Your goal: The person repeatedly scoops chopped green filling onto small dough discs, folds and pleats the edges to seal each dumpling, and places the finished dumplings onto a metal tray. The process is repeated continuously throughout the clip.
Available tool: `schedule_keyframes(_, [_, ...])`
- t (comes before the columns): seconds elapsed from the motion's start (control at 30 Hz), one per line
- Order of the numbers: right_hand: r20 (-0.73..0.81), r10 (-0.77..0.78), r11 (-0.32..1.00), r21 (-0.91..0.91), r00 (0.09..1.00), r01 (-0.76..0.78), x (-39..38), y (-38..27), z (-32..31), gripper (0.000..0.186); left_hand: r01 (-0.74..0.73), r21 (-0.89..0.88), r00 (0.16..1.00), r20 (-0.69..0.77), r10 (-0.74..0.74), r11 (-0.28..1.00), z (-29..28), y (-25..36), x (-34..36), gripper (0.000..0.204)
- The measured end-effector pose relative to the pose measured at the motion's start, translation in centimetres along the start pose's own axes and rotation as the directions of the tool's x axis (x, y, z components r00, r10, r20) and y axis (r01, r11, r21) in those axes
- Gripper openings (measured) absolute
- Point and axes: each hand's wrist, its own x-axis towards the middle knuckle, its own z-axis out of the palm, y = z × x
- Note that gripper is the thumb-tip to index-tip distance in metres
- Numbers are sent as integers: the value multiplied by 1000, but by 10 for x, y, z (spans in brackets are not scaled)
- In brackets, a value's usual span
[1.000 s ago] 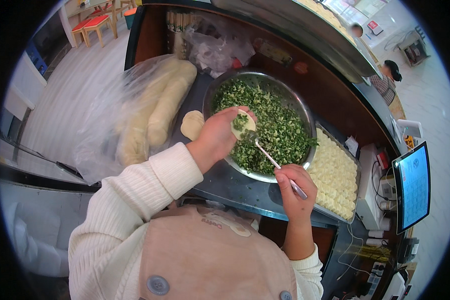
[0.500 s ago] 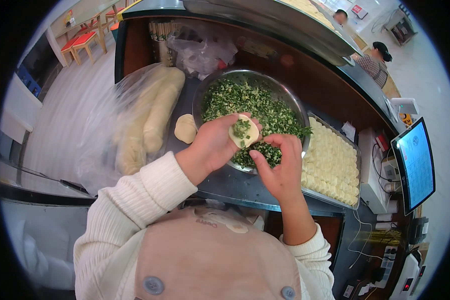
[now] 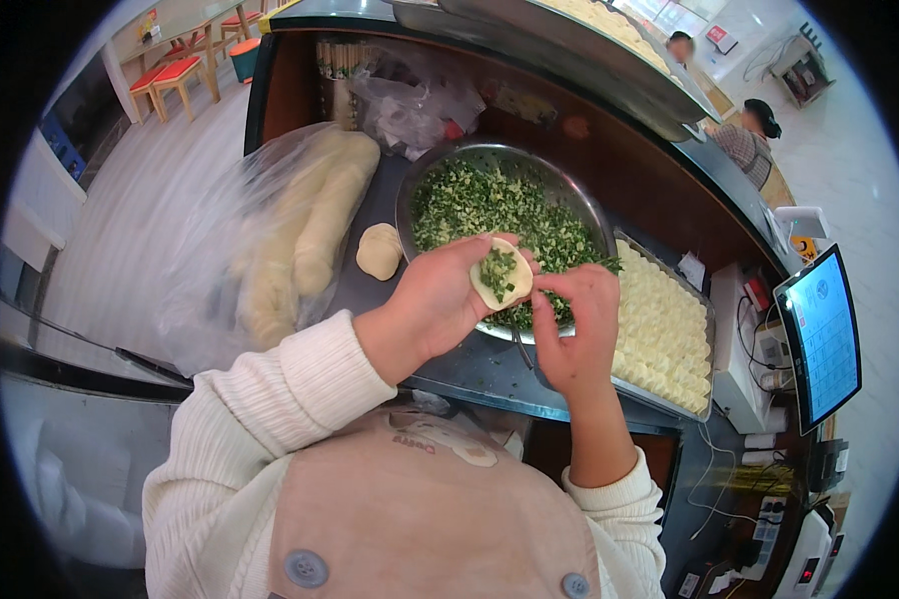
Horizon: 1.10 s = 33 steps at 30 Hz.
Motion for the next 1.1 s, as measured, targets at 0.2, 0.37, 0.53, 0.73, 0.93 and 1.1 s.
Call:
schedule_keyframes(0.2, [-12,-250,966,-76,968,248,-9,-8,-1,27,-2,30,989,151,-2,1000,1,0,-10,33])
schedule_keyframes(0.37, [-72,-286,957,-66,956,281,-1,-14,-7,22,-10,184,988,150,-19,983,6,-3,-23,30])
schedule_keyframes(0.53, [-156,-123,992,-1,980,124,9,-18,-6,20,-50,233,966,257,-12,971,10,-7,-30,34])
schedule_keyframes(0.73, [-179,43,989,150,983,-16,6,-23,0,17,-150,282,951,304,59,948,14,-6,-45,31])
schedule_keyframes(0.93, [-254,136,940,337,958,-44,-2,-36,0,18,-446,476,860,462,216,758,18,-13,-58,29])
schedule_keyframes(1.1, [-328,58,875,471,943,110,-9,-48,-3,20,-626,547,758,595,267,556,13,-10,-61,26])
